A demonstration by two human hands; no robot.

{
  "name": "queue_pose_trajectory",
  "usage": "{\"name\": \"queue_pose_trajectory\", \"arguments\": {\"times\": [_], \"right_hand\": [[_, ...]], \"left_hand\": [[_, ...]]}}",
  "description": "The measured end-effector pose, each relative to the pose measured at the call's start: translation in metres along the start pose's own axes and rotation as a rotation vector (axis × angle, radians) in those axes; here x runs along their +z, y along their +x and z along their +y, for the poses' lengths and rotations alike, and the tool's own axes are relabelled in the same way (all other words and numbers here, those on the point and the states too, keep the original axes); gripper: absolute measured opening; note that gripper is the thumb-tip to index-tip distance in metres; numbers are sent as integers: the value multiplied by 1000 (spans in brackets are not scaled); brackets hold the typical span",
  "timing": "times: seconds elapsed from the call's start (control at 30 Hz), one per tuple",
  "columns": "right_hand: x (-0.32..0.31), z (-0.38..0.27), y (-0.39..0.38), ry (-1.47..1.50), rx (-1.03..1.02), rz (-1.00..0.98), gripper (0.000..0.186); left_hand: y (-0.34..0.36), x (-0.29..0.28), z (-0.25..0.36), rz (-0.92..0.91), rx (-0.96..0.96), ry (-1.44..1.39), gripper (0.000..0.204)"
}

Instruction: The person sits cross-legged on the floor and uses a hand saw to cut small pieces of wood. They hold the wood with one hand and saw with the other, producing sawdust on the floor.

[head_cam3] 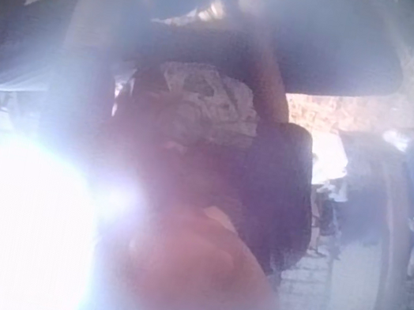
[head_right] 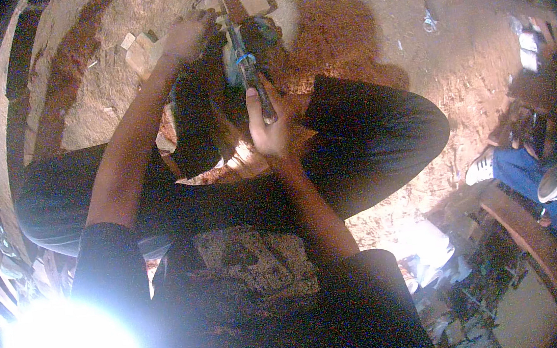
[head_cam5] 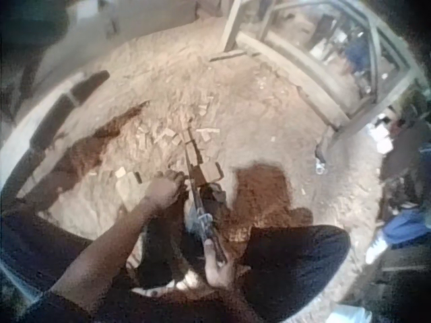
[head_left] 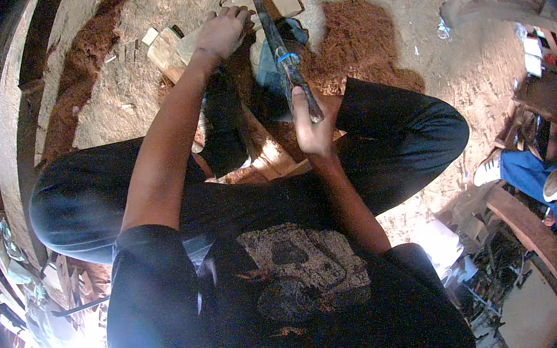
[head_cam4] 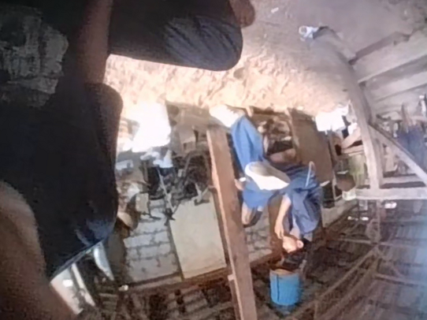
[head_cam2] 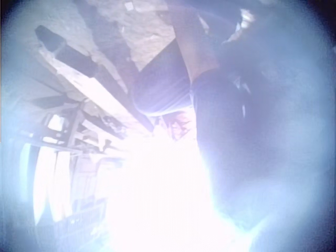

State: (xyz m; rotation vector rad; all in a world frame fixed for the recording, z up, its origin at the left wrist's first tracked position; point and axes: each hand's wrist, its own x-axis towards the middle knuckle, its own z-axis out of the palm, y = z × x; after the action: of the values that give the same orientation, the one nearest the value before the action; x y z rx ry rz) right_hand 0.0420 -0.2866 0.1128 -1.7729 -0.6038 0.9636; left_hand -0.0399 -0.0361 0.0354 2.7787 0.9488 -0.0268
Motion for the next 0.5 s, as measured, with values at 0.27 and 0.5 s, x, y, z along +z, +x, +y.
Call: {"name": "queue_pose_trajectory", "arguments": {"times": [0.27,0.5], "right_hand": [[-1,-13,-2,-79,-65,-8,41],[6,-7,1,-56,-212,106,18]], "left_hand": [[0,19,-12,162,123,95,36],[0,17,-10,156,140,47,37]]}}
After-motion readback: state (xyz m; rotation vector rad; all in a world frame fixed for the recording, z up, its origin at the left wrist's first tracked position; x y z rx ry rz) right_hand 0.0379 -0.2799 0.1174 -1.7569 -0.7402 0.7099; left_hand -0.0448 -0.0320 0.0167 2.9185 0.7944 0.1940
